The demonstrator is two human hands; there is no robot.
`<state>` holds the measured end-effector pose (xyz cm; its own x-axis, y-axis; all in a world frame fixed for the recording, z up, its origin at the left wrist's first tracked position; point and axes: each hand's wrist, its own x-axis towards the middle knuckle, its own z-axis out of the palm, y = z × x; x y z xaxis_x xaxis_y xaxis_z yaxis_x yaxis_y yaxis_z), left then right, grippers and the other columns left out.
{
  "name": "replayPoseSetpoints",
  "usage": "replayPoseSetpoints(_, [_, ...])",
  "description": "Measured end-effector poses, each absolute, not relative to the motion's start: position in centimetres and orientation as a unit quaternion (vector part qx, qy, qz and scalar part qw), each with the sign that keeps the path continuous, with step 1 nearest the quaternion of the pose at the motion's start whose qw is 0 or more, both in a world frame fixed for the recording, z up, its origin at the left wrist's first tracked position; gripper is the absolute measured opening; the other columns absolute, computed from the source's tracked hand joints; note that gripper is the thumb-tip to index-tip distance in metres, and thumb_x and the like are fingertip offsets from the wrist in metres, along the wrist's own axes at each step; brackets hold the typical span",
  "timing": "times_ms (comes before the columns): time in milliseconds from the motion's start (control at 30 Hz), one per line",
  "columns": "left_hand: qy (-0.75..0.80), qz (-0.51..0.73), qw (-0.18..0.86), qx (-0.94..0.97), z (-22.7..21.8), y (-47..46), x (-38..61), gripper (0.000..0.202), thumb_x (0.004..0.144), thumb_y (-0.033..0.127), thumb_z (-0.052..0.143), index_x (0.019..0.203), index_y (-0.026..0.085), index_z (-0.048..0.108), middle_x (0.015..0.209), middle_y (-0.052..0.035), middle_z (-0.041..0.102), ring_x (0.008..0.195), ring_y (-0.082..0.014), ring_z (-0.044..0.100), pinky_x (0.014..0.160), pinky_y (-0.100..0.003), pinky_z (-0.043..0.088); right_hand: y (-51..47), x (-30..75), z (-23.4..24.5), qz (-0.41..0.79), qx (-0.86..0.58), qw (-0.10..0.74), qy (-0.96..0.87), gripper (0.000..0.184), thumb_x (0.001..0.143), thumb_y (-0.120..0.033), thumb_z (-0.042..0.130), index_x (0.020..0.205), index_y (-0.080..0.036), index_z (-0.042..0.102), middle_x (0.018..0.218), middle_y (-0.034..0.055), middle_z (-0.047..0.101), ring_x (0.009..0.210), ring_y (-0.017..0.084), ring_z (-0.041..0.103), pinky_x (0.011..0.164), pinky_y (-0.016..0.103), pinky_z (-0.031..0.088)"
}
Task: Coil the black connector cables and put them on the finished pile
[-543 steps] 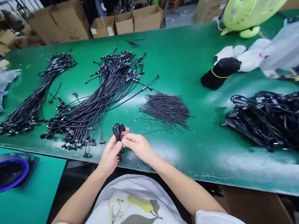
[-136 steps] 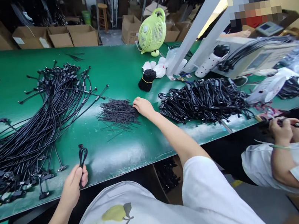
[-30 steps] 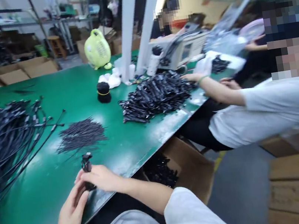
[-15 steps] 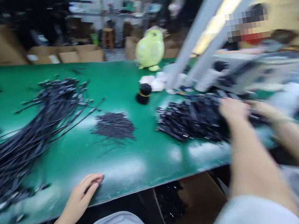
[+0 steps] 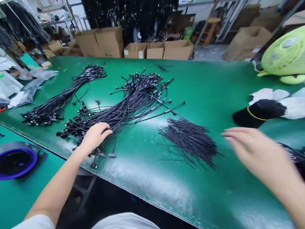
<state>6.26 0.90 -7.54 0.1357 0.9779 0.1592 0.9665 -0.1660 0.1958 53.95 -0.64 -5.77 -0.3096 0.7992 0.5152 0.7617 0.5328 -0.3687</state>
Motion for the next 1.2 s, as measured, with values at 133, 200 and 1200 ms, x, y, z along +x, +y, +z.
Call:
replayPoseSetpoints(133, [0.694, 0.130, -0.012, 0.708, -6.9, 4.7, 2.8, 0.027, 0.095, 0.027, 0.045, 0.106, 0.015, 0.067, 0.113, -0.0148, 0.066, 0.107, -0.0271, 0.060, 0.094, -0.039, 0.046, 1.5, 46.8, -6.7, 0.073, -0.433, 0.190, -0.878, 0.027, 0.095, -0.035, 0.043, 0.096, -0.027, 0.068, 0.103, 0.0062, 0.070, 0.095, 0.024, 0.067, 0.088, 0.040, 0.052])
replayPoseSetpoints(200, [0.703, 0.121, -0.011, 0.701, -6.4, 6.2, 1.3, 0.021, 0.090, 0.023, 0.051, 0.096, 0.016, 0.069, 0.101, -0.0130, 0.069, 0.099, -0.0266, 0.062, 0.089, -0.037, 0.047, 3.4, 42.2, -7.0, 0.082, -0.409, 0.110, -0.902, 0.029, 0.096, -0.028, 0.041, 0.098, -0.020, 0.069, 0.103, 0.0068, 0.070, 0.096, 0.020, 0.066, 0.089, 0.035, 0.051])
replayPoseSetpoints(1200, [0.698, 0.330, 0.035, 0.635, -3.2, 4.6, -2.9, 0.035, 0.096, 0.034, 0.038, 0.101, 0.017, 0.068, 0.093, -0.0066, 0.071, 0.088, -0.0199, 0.061, 0.082, -0.028, 0.042, 15.7, 40.3, 9.9, -0.254, -0.525, 0.276, -0.764, 0.081, 0.095, -0.058, 0.009, 0.112, -0.001, 0.065, 0.106, 0.0192, 0.065, 0.106, 0.025, 0.059, 0.074, 0.038, 0.034])
